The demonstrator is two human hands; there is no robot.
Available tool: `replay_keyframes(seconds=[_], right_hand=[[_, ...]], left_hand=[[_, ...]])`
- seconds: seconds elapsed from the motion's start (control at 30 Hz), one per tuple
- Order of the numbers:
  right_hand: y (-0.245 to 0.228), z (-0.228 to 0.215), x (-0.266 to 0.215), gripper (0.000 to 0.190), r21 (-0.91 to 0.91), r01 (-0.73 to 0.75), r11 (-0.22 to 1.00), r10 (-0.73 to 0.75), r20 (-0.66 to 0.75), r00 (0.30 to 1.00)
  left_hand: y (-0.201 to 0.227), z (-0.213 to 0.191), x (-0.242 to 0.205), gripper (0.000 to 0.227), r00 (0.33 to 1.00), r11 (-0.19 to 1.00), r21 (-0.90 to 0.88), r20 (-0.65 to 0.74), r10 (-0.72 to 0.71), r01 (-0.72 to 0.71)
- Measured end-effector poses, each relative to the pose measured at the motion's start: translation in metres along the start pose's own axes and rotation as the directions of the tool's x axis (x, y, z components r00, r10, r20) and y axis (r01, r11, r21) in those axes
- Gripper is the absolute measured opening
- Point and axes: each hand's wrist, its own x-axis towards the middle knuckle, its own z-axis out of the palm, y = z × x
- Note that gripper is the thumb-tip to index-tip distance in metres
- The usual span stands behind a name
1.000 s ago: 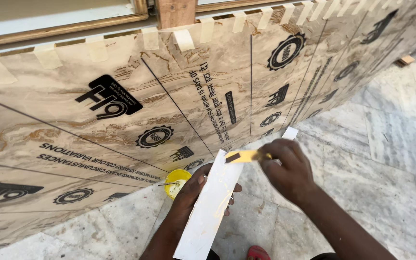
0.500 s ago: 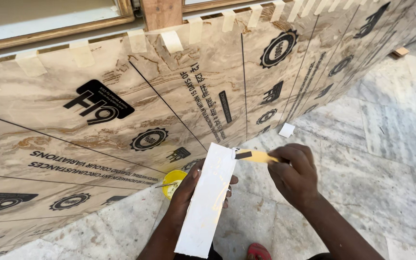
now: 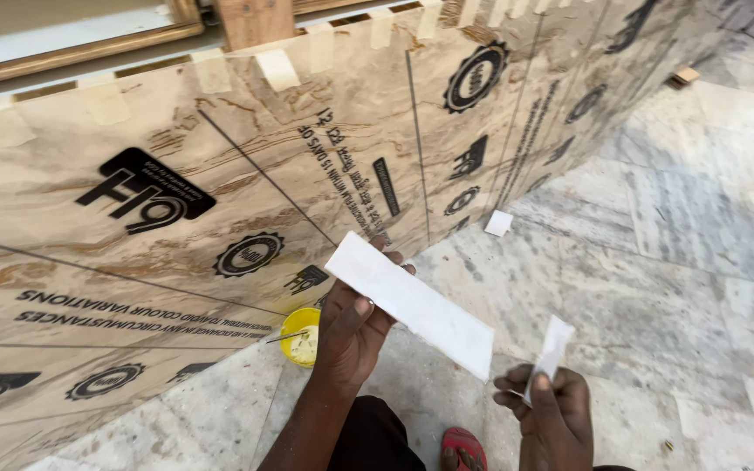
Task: The person applies white adhesive to a rectangular wooden strip using a small brush. They then press the glued strip into a vertical slot on a wooden cabinet frame to secure it in place.
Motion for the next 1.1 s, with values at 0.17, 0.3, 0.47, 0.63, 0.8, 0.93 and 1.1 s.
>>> replay_keyframes(seconds=[0.17, 0.3, 0.47, 0.63, 0.8, 0.93, 1.1], right_hand=[[0.014, -0.019, -0.025, 0.019, -0.193, 0.373, 0.908, -0.377, 0.016, 0.926], [-0.003, 0.024, -0.041, 0.017, -0.291, 0.565, 0.772, -0.510, 0.247, 0.824], [-0.033, 0.063, -0.040, 0.018, -0.301, 0.713, 0.633, -0.586, 0.415, 0.696], [-0.035, 0.066, -0.033, 0.019, -0.303, 0.561, 0.770, -0.412, 0.436, 0.800], [-0.040, 0.064, -0.023, 0.015, -0.188, 0.565, 0.803, -0.407, 0.519, 0.752], [-0.038, 0.071, -0.012, 0.012, -0.129, 0.573, 0.809, -0.467, 0.451, 0.761], [-0.019, 0.078, -0.007, 0.009, -0.289, 0.787, 0.545, -0.581, 0.547, 0.603]], left_hand=[[-0.012, -0.002, -0.002, 0.081, 0.995, 0.977, 0.188, 0.045, 0.092, -0.099], [-0.015, 0.012, -0.015, 0.073, 0.985, 0.943, 0.288, 0.079, 0.151, -0.167], [-0.004, 0.028, -0.023, 0.071, 0.973, 0.846, 0.481, 0.117, 0.197, -0.230], [0.009, 0.036, -0.027, 0.073, 0.951, 0.772, 0.558, 0.136, 0.278, -0.305], [0.019, 0.040, -0.034, 0.072, 0.931, 0.694, 0.627, 0.165, 0.325, -0.353], [0.024, 0.039, -0.039, 0.073, 0.902, 0.625, 0.671, 0.164, 0.400, -0.399], [0.025, 0.043, -0.042, 0.074, 0.881, 0.581, 0.701, 0.145, 0.451, -0.413]])
